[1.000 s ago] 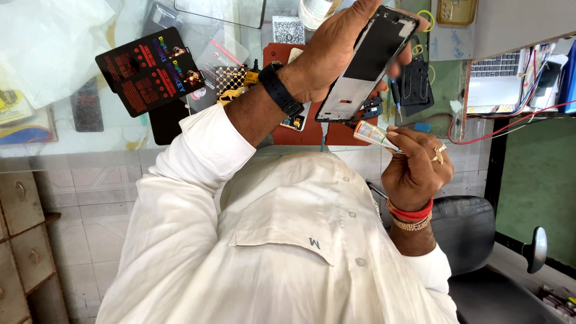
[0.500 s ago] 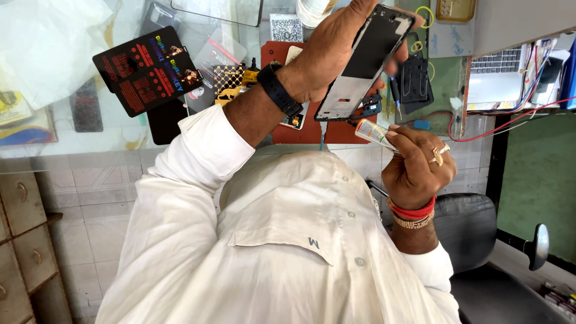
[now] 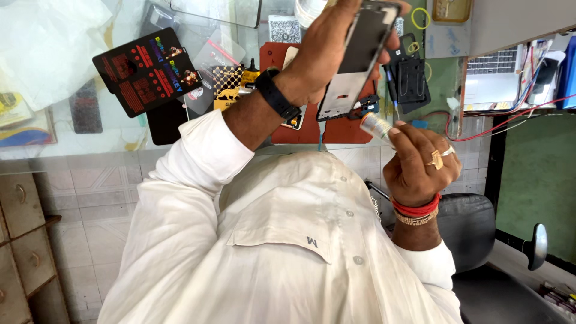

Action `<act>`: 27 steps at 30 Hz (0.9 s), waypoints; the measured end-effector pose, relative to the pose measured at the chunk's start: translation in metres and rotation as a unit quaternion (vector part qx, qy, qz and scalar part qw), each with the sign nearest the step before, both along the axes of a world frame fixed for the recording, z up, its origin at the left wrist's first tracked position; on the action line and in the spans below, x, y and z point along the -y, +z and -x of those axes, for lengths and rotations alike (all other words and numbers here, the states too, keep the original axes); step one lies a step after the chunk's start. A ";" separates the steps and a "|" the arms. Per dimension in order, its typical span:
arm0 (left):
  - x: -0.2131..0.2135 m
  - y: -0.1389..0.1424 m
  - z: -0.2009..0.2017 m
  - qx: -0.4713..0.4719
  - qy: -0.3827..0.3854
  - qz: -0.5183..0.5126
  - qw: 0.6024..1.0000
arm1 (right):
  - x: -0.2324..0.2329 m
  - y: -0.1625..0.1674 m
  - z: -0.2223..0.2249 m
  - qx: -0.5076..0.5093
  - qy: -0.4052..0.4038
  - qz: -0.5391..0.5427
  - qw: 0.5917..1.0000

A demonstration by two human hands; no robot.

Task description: The person opens a small adhesive tube, then squeezes and spreads adhesive along the edge of a disassembled smartphone frame, rotating the phone to reach different sides while a customer sits nearby at the counter.

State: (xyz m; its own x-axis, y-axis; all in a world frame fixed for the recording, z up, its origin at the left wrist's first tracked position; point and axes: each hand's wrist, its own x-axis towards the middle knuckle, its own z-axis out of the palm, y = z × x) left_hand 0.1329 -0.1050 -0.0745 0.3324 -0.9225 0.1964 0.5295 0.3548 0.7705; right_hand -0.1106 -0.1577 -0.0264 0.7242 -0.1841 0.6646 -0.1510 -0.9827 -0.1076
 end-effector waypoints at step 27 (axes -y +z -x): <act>-0.017 -0.013 0.057 -0.352 0.021 0.106 0.930 | -0.004 0.012 -0.064 0.138 -0.032 -0.206 0.968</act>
State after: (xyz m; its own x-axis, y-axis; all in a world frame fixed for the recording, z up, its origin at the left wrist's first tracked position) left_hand 0.0756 -0.0882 -0.0877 0.4815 -0.8716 0.0917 0.8589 0.4902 0.1486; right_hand -0.0468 -0.1539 -0.0140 0.5086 -0.5128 0.6917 -0.1192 -0.8375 -0.5332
